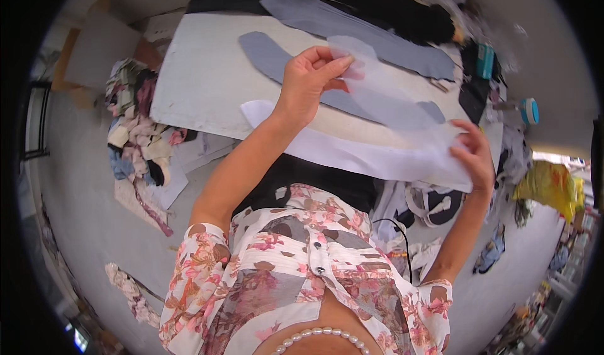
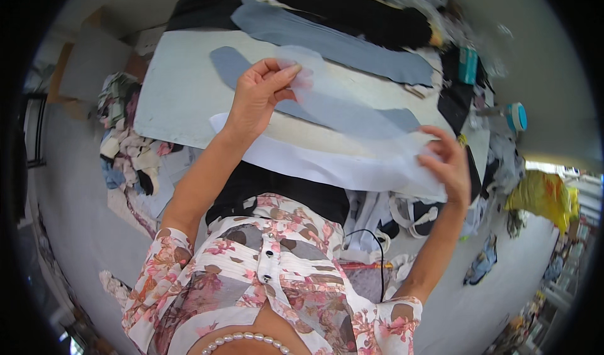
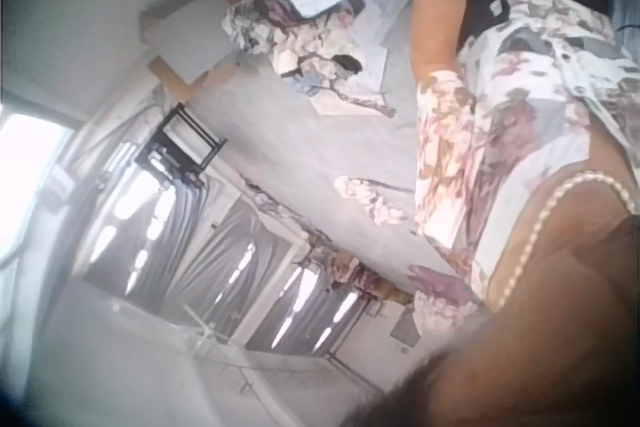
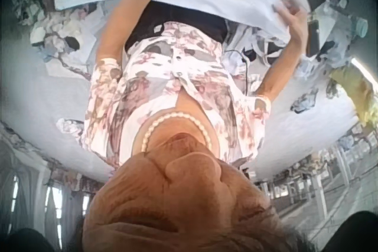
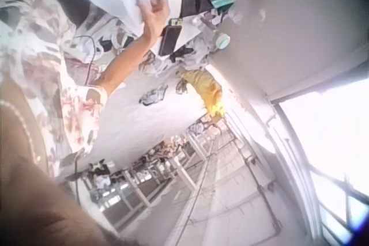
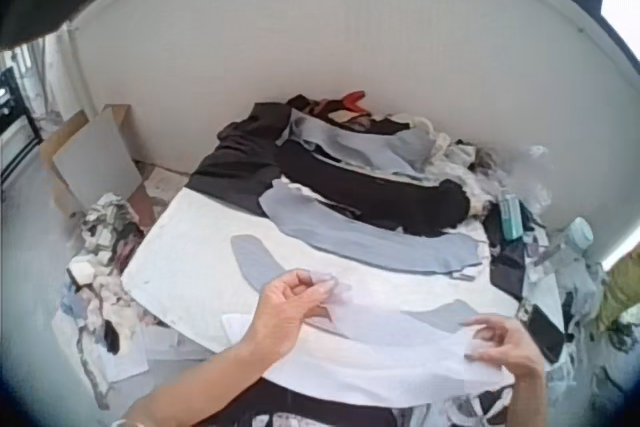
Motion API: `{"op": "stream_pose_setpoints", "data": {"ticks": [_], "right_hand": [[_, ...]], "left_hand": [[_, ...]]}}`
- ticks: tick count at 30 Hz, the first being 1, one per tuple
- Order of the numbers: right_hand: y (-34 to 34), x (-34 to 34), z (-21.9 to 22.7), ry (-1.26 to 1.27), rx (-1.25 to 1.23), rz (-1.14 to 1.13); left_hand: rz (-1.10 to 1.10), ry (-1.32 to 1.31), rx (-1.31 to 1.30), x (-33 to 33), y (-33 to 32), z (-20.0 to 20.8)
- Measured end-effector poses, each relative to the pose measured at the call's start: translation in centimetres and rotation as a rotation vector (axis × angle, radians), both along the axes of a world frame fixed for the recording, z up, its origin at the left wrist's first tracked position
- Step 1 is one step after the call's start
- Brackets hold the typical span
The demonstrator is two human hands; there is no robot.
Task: The person repeatedly folds a light blue fabric piece on a white worktable. They smooth the fabric with both hands, fold it in half lengthwise, and repeat the folding motion several times. The workspace contains scattered fabric scraps and a white paper pattern underneath the fabric.
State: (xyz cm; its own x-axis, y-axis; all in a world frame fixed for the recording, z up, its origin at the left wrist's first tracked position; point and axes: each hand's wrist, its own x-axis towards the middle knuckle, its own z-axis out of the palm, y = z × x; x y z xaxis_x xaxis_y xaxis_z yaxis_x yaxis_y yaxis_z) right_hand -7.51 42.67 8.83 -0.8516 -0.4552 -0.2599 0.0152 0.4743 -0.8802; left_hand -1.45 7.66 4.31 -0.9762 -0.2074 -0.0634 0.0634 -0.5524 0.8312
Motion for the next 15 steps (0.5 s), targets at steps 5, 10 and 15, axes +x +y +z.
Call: {"op": "stream_pose_setpoints", "data": {"ticks": [5, 10, 15], "right_hand": [[3.7, 1.4, 6.3, 0.285, 0.013, -0.160], [-0.9, 1.7, 1.3, 0.124, -0.024, -0.033], [-8.9, 2.0, -5.1, 0.015, -0.075, 0.043]], "left_hand": [[-0.048, 0.035, 0.078, -1.8, 1.8, 1.7], [-0.002, -0.166, -0.191, 0.0, -4.2, -0.7], [0.116, -0.307, -0.415, 2.0, -10.6, -4.3]]}}
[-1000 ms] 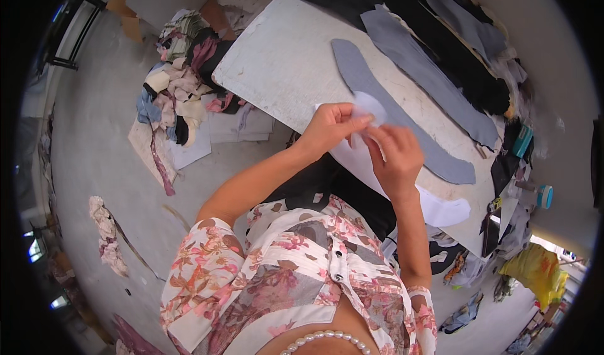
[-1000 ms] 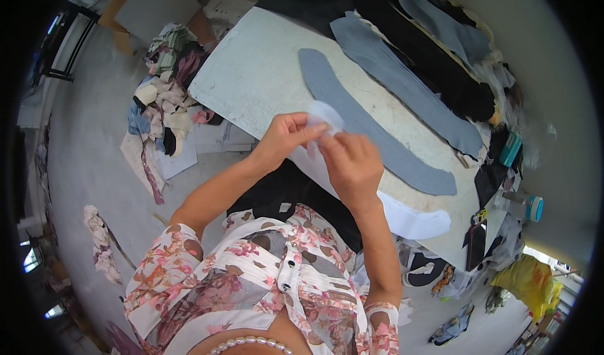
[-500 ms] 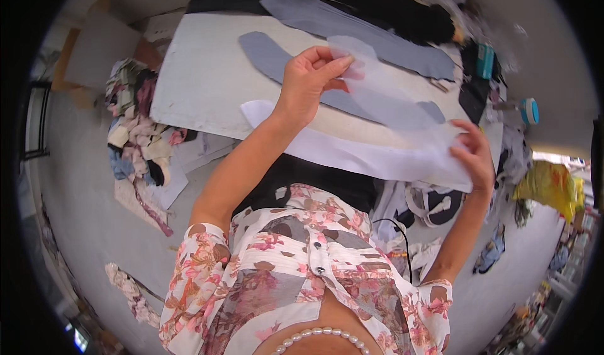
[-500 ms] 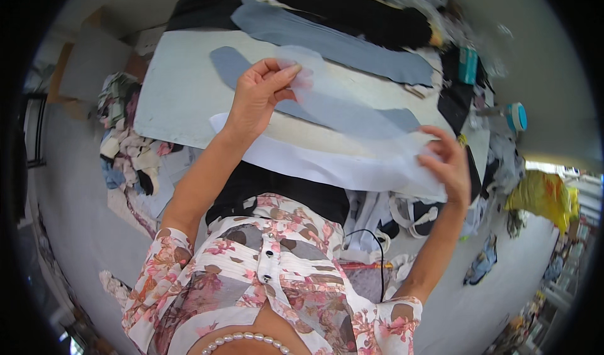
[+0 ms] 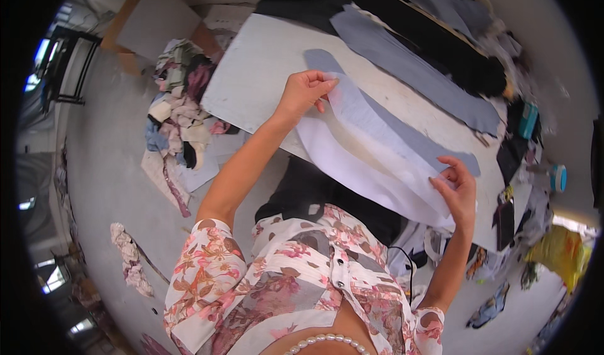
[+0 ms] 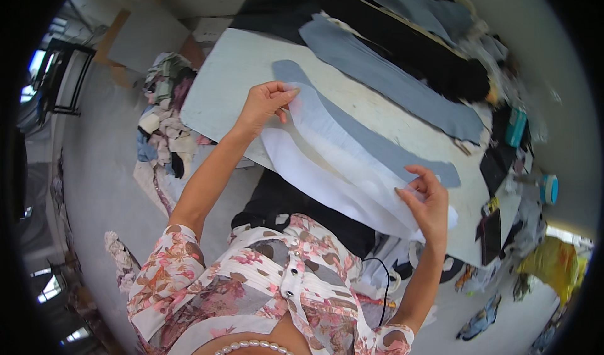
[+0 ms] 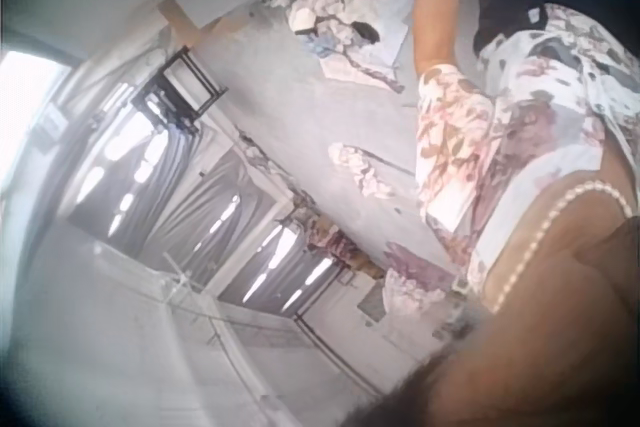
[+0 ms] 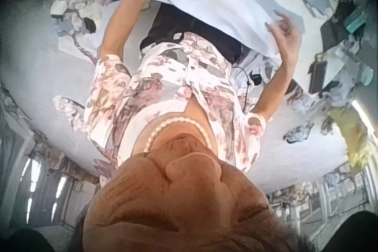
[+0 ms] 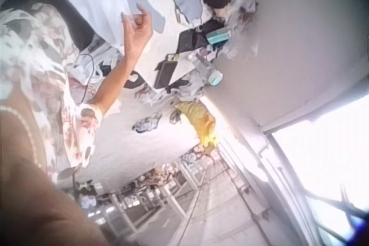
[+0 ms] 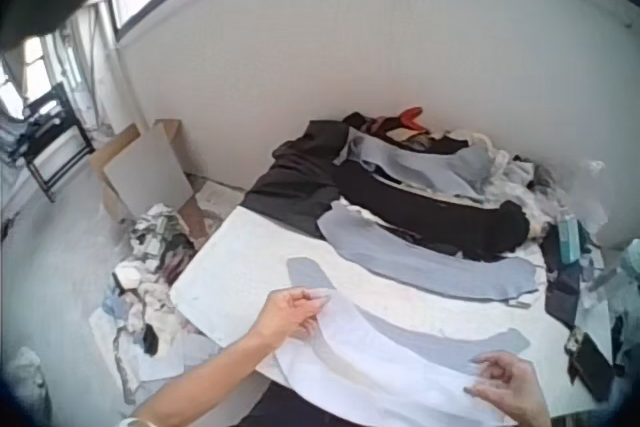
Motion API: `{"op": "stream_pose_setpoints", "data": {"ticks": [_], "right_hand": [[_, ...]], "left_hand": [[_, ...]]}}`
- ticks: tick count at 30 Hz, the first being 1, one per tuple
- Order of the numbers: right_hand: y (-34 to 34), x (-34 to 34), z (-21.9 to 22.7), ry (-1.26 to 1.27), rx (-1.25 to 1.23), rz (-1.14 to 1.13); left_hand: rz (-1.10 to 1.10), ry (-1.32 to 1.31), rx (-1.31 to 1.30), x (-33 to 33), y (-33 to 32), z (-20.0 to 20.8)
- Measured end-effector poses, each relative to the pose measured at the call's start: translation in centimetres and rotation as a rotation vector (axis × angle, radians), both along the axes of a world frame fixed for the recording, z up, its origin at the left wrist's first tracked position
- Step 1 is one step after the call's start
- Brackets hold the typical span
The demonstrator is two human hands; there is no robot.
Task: The person repeatedly folds a light blue fabric piece on a white worktable. They smooth the fabric with both hands, fold it in half lengthwise, and repeat the folding motion several times. The workspace contains scattered fabric scraps and a white paper pattern underneath the fabric.
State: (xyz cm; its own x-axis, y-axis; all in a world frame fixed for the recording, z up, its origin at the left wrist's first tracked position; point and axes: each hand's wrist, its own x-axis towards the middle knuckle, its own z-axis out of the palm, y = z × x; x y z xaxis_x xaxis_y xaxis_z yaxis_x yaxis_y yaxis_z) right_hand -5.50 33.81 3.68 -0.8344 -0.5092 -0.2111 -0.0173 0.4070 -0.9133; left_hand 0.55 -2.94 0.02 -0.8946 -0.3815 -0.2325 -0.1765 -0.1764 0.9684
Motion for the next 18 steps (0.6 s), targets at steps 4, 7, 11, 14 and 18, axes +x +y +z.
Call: {"op": "stream_pose_setpoints", "data": {"ticks": [4, 7, 11, 14, 18], "right_hand": [[-4.1, -0.3, -1.9, 0.096, 0.094, 0.034], [-5.8, -1.0, -2.3, 0.121, 0.092, 0.034], [-7.1, -1.9, -2.4, 0.127, 0.108, 0.016], [-7.5, -2.4, -2.4, 0.144, 0.146, 0.010], [-7.7, -2.7, -2.7, 0.190, 0.160, 0.011]], "left_hand": [[0.073, -0.039, -0.251, 0.0, -3.7, -1.6], [0.122, -0.032, -0.392, -1.1, -5.2, -2.4], [0.192, -0.075, -0.633, -2.8, -6.0, -2.6], [0.225, -0.113, -0.723, -3.7, -6.3, -3.1], [0.253, -0.187, -0.889, -3.9, -6.0, -3.0]]}}
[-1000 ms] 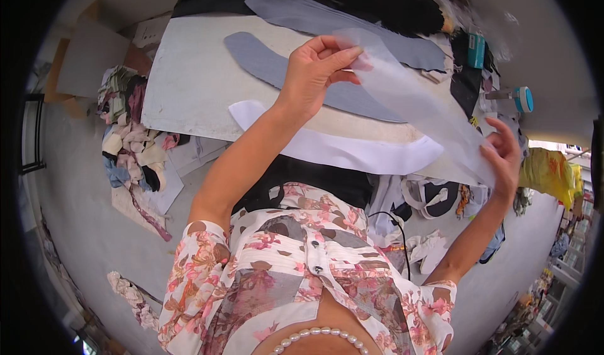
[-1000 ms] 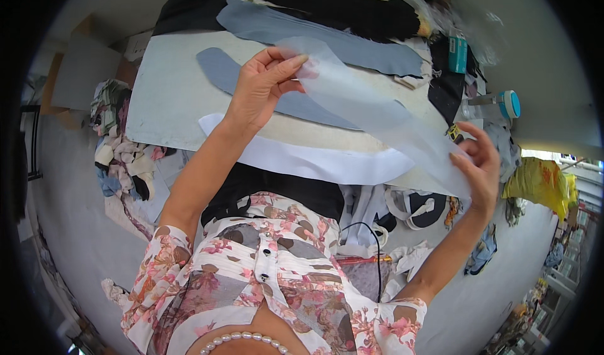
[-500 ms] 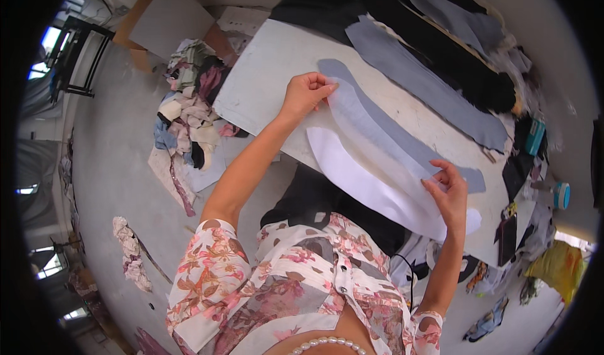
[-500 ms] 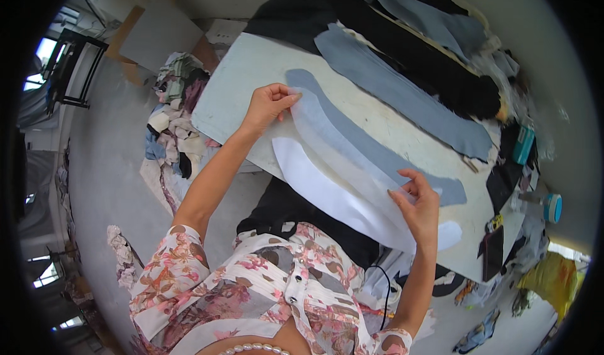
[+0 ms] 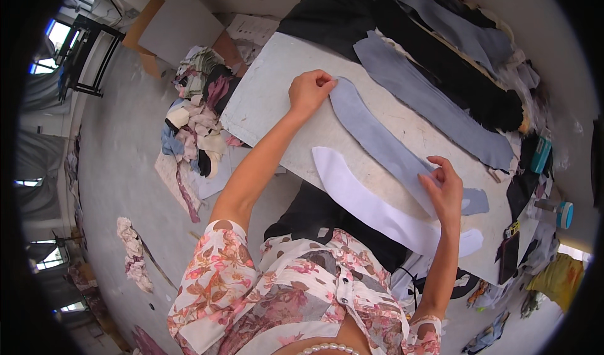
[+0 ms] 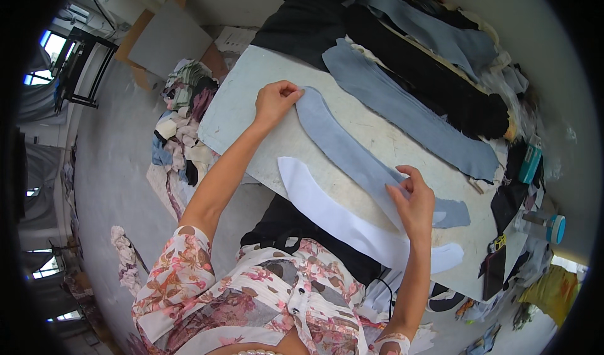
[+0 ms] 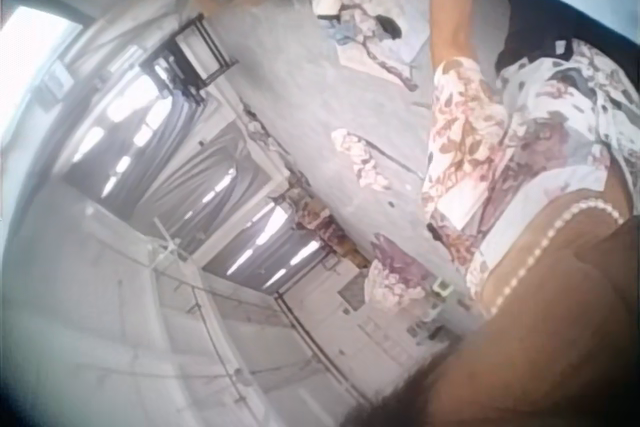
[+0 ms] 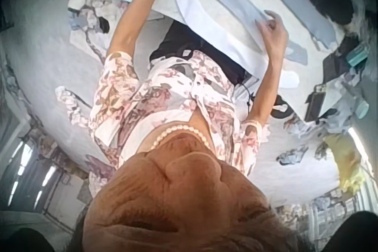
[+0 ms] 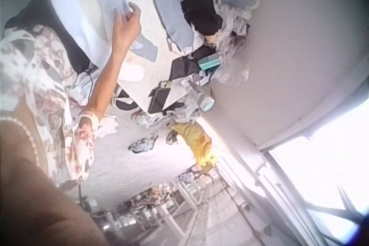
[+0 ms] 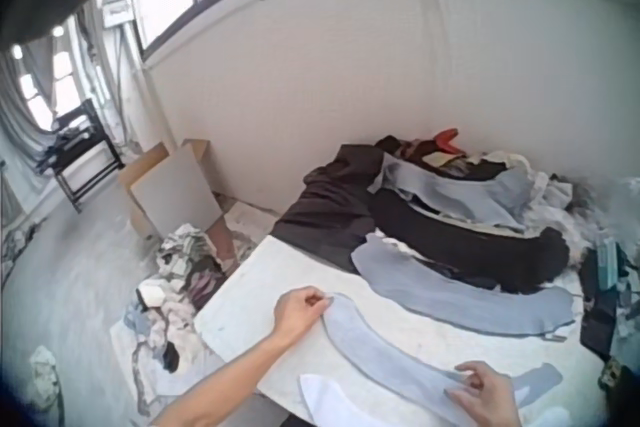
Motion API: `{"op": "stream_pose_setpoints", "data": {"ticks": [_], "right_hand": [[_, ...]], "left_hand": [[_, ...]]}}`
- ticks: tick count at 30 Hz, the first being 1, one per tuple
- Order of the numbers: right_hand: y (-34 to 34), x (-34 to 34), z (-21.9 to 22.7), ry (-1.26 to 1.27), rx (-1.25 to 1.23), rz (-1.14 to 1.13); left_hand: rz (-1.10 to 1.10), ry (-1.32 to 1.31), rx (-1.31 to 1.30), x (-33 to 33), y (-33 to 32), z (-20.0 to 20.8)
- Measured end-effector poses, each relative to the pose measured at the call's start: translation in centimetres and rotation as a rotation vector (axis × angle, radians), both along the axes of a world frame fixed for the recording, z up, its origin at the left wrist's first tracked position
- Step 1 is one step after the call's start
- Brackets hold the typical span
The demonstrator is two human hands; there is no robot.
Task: The person repeatedly folds a light blue fabric piece on a white worktable. They smooth the fabric with both hands, fold it in half lengthwise, and repeat the folding motion several times. The workspace contains scattered fabric scraps and a white paper pattern underneath the fabric.
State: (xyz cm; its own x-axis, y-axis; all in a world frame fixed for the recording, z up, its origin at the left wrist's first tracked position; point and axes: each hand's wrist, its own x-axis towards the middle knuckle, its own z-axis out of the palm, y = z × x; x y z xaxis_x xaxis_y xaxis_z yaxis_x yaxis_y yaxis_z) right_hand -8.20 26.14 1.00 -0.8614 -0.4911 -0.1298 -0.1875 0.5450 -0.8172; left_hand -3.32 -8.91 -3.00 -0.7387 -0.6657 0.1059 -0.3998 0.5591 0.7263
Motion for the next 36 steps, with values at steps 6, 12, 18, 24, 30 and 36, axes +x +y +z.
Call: {"op": "stream_pose_setpoints", "data": {"ticks": [6, 12, 18, 24, 30, 36], "right_hand": [[0.1, -0.4, -0.5, 0.019, -0.001, 0.002], [-0.2, -0.7, -0.2, 0.023, 0.024, 0.009], [-0.1, -0.7, -0.4, 0.072, 0.072, 0.010], [0.0, -0.7, -1.0, 0.143, 0.111, 0.006], [0.5, -1.0, -0.9, 0.158, 0.114, 0.020], [2.0, -1.4, -0.6, 0.168, 0.157, -0.007]], "left_hand": [[0.019, -0.051, -0.012, 0.0, 0.3, 0.6], [-0.165, -0.035, -0.480, 0.4, 2.6, 1.4], [-0.465, -0.258, -0.559, -0.3, 4.3, -0.8], [-0.483, -0.214, -0.709, -0.6, 6.7, 0.9], [-0.788, -0.232, -0.702, -0.6, 9.9, -0.1], [-0.786, -0.251, -0.690, -0.8, 9.5, 0.4]]}}
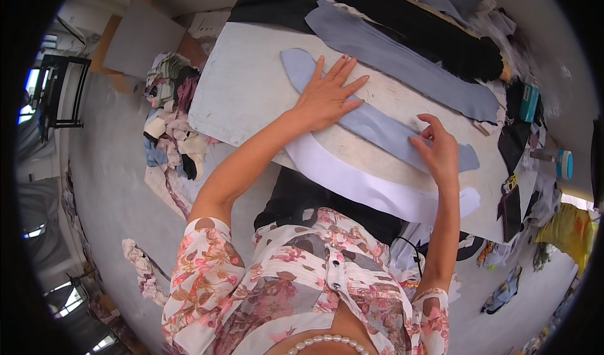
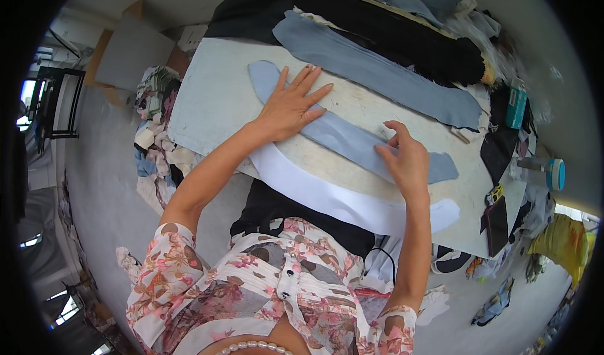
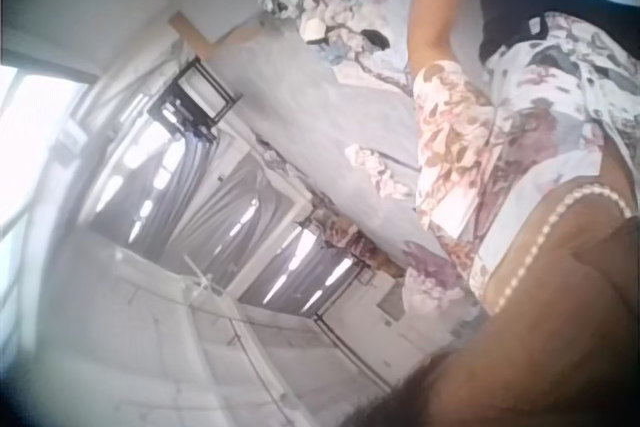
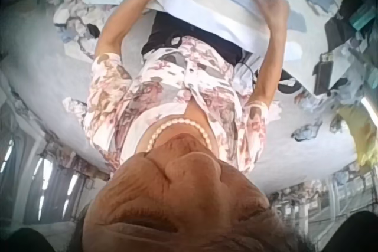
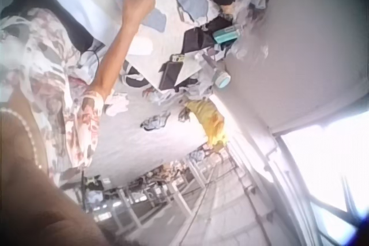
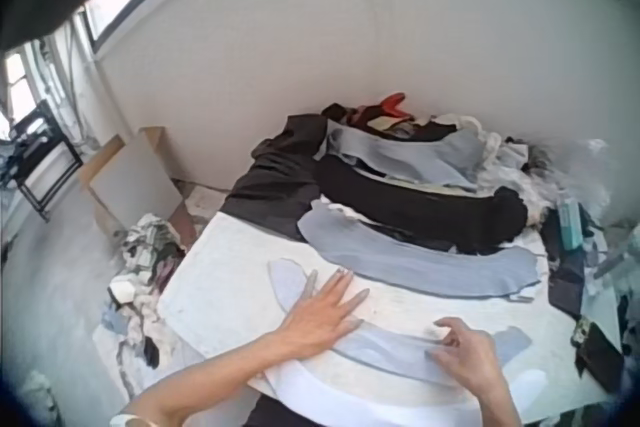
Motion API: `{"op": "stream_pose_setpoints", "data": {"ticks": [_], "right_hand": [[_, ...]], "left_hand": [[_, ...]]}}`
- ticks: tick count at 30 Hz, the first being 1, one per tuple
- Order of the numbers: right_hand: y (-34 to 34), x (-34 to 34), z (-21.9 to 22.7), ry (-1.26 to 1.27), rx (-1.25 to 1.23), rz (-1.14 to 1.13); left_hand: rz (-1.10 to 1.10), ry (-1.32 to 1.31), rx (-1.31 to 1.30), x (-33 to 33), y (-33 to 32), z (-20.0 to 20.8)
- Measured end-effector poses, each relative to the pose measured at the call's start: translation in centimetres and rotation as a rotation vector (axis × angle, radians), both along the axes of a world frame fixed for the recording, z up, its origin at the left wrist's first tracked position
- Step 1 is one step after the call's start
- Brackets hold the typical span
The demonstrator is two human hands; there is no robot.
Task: The person repeatedly folds a light blue fabric piece on a white worktable. They smooth the fabric with both hands, fold it in half lengthwise, and repeat the folding motion several times. The workspace contains scattered fabric scraps and a white paper pattern underneath the fabric.
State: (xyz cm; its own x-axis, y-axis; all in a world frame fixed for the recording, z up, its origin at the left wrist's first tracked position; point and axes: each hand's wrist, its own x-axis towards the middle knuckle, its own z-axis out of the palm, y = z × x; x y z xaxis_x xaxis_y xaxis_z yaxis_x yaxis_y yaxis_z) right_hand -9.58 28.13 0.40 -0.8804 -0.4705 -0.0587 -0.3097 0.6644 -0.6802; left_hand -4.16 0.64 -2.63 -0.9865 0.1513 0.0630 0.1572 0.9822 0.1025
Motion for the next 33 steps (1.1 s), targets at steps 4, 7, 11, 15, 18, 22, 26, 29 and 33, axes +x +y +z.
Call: {"op": "stream_pose_setpoints", "data": {"ticks": [4, 7, 11, 15, 18, 22, 26, 29, 33], "right_hand": [[0.0, 0.1, -0.7, 0.033, -0.014, 0.002], [-0.1, 0.0, -0.4, 0.039, 0.010, 0.017], [1.5, -0.3, -0.2, 0.049, -0.006, 0.064], [2.2, -0.5, 0.3, 0.050, 0.033, 0.002], [2.2, -0.2, -0.7, 0.088, 0.022, -0.011], [2.1, -0.2, -1.0, 0.109, 0.002, -0.010], [2.0, -0.3, -1.0, 0.100, 0.012, -0.006], [2.8, -0.5, -1.0, 0.089, -0.009, 0.017], [7.0, -1.3, 0.7, -0.109, -0.066, -0.151]], "left_hand": [[-0.114, 0.028, -0.031, 0.0, 2.5, 0.9], [-0.275, -0.005, 0.103, -0.5, 4.5, 0.2], [-0.291, -0.026, 0.143, -0.6, 4.0, -0.7], [-0.288, -0.052, 0.144, -0.7, 4.1, -0.3], [-0.299, -0.031, 0.138, -0.7, 4.0, -0.5], [-0.272, -0.003, 0.050, -0.7, 4.9, 0.1], [-0.414, -0.009, 0.153, -1.2, 8.6, 0.6], [-0.459, -0.020, 0.178, -1.5, 9.7, -0.8], [-0.442, -0.038, 0.175, -1.5, 9.6, -0.8]]}}
